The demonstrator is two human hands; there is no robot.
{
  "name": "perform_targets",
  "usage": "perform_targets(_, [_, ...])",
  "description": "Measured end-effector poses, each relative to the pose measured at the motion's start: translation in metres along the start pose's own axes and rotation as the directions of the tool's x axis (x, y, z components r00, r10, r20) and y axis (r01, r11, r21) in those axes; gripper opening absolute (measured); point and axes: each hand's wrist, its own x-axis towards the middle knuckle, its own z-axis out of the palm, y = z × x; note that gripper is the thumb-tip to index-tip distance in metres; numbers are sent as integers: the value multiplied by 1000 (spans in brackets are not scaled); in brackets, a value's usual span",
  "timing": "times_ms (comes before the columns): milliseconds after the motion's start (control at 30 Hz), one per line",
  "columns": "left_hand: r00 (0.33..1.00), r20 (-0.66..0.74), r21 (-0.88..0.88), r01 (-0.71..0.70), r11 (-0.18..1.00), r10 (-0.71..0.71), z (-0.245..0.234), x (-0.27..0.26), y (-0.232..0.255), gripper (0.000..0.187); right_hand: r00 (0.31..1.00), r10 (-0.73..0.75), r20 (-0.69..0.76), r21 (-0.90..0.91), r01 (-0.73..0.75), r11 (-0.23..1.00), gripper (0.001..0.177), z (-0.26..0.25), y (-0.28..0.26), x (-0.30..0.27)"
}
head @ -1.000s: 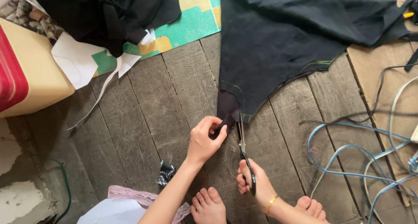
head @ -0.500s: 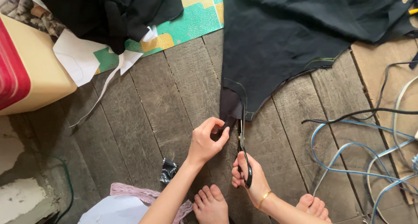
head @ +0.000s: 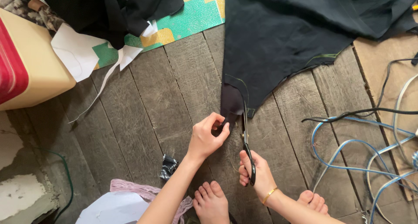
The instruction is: The person uses scissors to cut a piece of black fabric laid out on the floor, following a marked line. They trim the edges and remove excess material, then lift and inspect the cut piece.
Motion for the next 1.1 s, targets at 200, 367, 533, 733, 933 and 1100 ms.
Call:
perform_targets(200, [1000,11,6,-8,1000,8,-1,1,0,19,999,-41,12,-124,42,991,43,-17,-3,4])
perform_targets(367, [1000,17,13,5,1000,-6,0,1,-2,19,997,-21,80,-178,35,983,46,-32,-16,8])
perform_targets(533, [1000,27,9,8,1000,-8,-1,3,-2,19,996,-14,83,-221,32,975,48,-26,-32,15])
perform_targets(733, [1000,23,22,1,1000,-1,-2,2,-2,19,995,-15,94,-215,35,976,45,-26,-37,17])
perform_targets(933, [999,33,29,6,1000,-7,-2,4,-1,19,995,6,95,-245,18,969,37,-42,-38,26])
perform_targets(1100, [999,33,29,0,1000,-1,-3,3,-1,19,981,24,191,-318,39,947,32,-61,-59,37])
